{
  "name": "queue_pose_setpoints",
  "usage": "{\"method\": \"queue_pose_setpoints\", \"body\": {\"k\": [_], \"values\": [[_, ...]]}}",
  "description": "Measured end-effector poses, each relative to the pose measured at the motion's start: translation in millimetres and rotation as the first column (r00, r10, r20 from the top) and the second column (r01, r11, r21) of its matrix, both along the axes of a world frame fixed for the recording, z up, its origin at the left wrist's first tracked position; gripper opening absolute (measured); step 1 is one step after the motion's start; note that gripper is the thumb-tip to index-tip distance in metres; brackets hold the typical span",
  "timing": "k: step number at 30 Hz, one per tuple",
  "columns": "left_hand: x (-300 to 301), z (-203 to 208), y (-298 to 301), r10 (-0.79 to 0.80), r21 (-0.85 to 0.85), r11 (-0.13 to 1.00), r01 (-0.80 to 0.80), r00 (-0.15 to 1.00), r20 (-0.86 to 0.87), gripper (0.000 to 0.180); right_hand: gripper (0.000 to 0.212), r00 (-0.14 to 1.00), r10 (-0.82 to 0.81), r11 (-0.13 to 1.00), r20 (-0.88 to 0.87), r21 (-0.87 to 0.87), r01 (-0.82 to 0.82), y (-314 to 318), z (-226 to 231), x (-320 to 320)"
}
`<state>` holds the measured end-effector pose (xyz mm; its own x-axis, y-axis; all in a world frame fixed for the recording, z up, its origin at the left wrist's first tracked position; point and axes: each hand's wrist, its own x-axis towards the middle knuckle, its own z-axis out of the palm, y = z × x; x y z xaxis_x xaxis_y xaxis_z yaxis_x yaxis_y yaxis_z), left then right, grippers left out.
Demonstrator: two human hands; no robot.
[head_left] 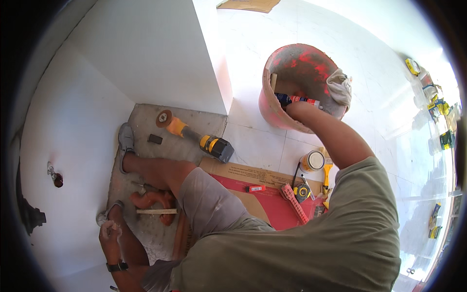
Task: The person retrieves a blowtorch and hammer from a bucket, then uses the hammer to tap a pipe fitting into a wall opening. They ignite the blowtorch to heat the fitting and use a wrench to tighten it, completing the installation.
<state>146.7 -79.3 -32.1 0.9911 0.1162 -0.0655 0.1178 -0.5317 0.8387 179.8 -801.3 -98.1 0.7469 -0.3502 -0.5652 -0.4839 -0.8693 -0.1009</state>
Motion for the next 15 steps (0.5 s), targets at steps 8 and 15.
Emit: {"method": "queue_pose_setpoints", "body": {"k": [8, 15], "values": [[-6, -14, 6, 0.020, -0.175, 0.984, -0.028, 0.999, -0.047, 0.022, 0.041, 0.909, -0.063, 0.991, -0.412, -0.137, 0.007, 4, -15, 14], [-10, -26, -2, -0.052, -0.233, 0.972, 0.034, 0.996, -0.072, 0.028, 0.025, 0.983, 0.147, 0.899, 0.111, -0.428, -0.086, 27, 6, -35]]}}
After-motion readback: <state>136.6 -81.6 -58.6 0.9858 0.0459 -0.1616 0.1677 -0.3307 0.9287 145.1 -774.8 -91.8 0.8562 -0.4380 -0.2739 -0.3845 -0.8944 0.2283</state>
